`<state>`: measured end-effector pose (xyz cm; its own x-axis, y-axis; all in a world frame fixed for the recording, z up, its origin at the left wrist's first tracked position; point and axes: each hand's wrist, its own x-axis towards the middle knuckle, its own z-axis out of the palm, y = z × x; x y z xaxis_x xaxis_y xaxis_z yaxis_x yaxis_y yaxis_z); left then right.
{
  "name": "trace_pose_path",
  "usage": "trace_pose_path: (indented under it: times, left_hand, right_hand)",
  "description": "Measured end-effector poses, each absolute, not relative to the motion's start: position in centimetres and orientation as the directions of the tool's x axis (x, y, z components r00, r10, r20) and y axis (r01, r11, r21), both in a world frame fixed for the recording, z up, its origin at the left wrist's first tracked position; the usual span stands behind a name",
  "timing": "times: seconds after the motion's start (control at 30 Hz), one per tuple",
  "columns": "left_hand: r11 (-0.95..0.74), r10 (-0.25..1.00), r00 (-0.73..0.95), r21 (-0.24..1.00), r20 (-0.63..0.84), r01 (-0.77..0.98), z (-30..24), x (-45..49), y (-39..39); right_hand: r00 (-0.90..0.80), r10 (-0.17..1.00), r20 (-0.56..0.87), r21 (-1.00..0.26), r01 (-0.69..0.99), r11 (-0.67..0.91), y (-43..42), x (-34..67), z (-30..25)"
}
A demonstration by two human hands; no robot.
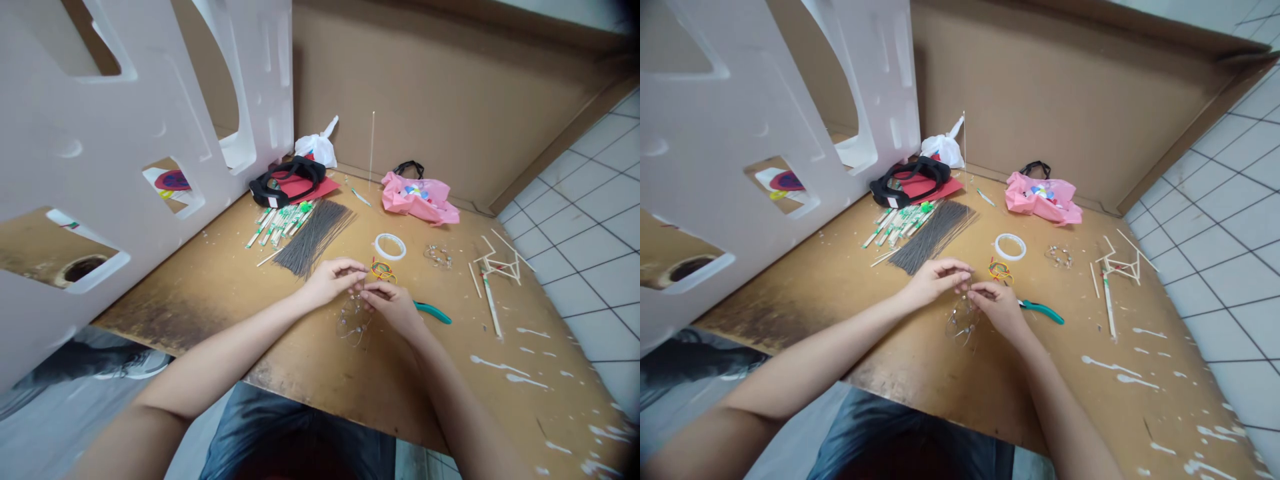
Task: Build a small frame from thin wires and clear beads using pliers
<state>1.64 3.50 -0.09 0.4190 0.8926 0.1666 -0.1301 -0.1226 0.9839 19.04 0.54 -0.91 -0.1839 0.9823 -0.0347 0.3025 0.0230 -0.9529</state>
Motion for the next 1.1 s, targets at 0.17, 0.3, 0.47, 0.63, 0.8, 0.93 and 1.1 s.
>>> trace_pose_path:
  times: [0.17,0.3,0.47,0.63,0.8,0.93,1.1]
  left_hand:
    - [-0.401,0.869,0.353,0.911,0.345,0.097,0.4,2.0,4.0]
    - [-0.513,0.824,0.427,0.811,0.373,0.281,-0.1,2.9,5.5]
    - [-0.382,0.878,0.404,0.884,0.256,0.270,-2.4,4.2,6.8]
    - [-0.285,0.903,0.379,0.942,0.203,0.175,-3.6,4.5,6.9]
    - [-0.140,0.926,0.349,0.990,0.143,-0.033,-3.5,4.6,6.4]
    - [-0.097,0.939,0.296,0.962,0.174,-0.255,-2.9,4.8,5.7]
    - [-0.072,0.933,0.314,0.945,0.177,-0.319,-2.2,4.5,5.7]
  right_hand:
    - [-0.212,0.970,0.120,-0.843,0.494,0.212,2.4,19.6,-1.5]
    - [-0.183,0.967,0.179,-0.783,0.569,0.252,4.1,20.4,-2.5]
    - [-0.170,0.965,0.202,-0.717,0.646,0.264,4.7,20.7,-4.2]
    - [-0.147,0.966,0.215,-0.719,0.646,0.258,4.4,20.3,-4.7]
    - [-0.111,0.974,0.196,-0.785,0.578,0.224,3.6,19.9,-4.2]
    - [-0.096,0.982,0.164,-0.813,0.551,0.189,3.0,19.6,-3.7]
    - [-0.109,0.987,0.119,-0.797,0.583,0.161,2.1,19.9,-2.4]
